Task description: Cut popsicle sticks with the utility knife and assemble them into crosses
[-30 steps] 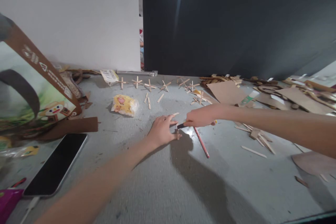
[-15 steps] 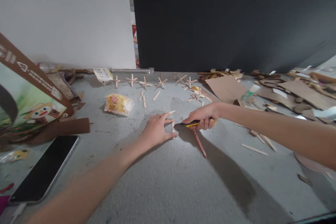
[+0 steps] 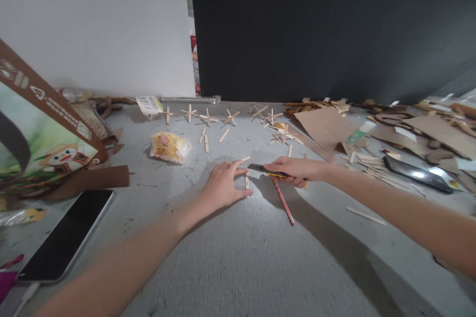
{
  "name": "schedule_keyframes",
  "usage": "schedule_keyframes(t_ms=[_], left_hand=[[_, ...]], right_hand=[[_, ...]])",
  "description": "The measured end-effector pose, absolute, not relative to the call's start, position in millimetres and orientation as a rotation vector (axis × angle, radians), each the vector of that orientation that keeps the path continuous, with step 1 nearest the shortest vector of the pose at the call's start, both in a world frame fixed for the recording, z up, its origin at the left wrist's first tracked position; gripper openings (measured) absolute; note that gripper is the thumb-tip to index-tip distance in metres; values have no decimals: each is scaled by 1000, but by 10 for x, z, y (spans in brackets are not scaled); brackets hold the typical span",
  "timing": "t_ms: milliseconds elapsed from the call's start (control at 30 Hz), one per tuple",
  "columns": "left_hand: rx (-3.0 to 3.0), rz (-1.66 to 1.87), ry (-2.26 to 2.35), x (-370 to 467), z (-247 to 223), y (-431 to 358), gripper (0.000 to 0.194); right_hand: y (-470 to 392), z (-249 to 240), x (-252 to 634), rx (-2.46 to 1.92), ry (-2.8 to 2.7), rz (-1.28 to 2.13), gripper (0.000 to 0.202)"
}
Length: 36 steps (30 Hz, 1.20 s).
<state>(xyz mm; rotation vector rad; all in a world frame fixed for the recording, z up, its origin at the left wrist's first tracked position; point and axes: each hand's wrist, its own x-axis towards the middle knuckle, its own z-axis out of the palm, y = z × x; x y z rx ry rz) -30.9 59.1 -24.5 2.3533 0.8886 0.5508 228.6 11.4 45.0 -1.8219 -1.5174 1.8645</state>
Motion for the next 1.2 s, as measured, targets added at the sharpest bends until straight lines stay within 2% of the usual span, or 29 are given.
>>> schedule_keyframes(t_ms=[133, 200, 267, 333, 500, 700, 900, 1200], left_hand=[[2362, 638, 937, -328, -234, 553, 83], [2399, 684, 945, -337, -200, 525, 60], [2468, 670, 912, -348, -154, 492, 28], [2543, 624, 890, -358, -109, 458, 8], [2721, 494, 906, -363, -61, 374, 23], [2778, 313, 962, -345, -41, 301, 30], [2499, 437, 1018, -308, -18, 360, 27], [2474, 702, 930, -308, -124, 411, 18]], right_hand=[[52, 280, 2246, -1702, -1534, 1390, 64], [35, 159, 2218, -1657, -1610, 999, 67], [14, 29, 2198, -1592, -1716, 582, 67], [-13, -92, 2196, -1563, -1758, 358, 64], [-63, -265, 2264, -1431, -2077, 111, 49], [-78, -268, 2292, -1464, -2026, 55, 43], [-85, -267, 2300, -1451, -2036, 14, 43], [-80, -277, 2318, -1429, -2074, -45, 43]])
